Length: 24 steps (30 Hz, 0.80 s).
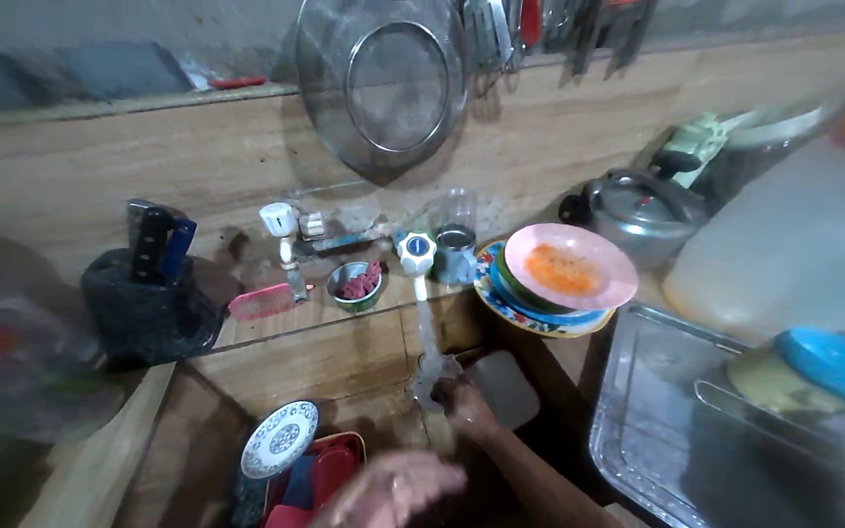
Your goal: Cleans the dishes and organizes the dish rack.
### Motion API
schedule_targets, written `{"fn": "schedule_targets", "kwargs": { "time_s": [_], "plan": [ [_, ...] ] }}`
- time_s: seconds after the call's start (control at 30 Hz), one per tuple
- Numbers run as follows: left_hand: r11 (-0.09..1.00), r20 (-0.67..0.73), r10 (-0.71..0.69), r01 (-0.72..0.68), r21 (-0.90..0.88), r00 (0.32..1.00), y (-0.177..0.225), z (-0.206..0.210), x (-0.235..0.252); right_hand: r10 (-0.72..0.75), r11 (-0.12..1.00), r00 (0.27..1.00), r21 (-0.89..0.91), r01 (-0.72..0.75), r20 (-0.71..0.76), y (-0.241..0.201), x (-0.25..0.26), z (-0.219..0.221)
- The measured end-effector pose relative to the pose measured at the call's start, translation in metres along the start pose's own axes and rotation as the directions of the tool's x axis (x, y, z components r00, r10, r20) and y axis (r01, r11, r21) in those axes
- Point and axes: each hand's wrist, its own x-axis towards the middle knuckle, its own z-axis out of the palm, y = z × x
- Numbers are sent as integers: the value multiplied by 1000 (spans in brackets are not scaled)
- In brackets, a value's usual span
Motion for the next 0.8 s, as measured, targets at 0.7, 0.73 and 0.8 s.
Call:
{"fn": "schedule_targets", "kwargs": {
  "time_s": [0.7, 0.73, 0.8],
  "plan": [
    [680, -535, -679, 156, -717, 503, -159, -94, 123, -170, 843, 982, 528, 105, 77, -9, 12, -28],
    [672, -519, -685, 169, -721, 511, -163, -92, 123, -119, 831, 988, 554, 46, 95, -7, 13, -28],
    [748, -562, -607, 166, -642, 562, -172, -79, 123, 146, 666, 983, 723, -182, 113, -17, 14, -26]
  ]
}}
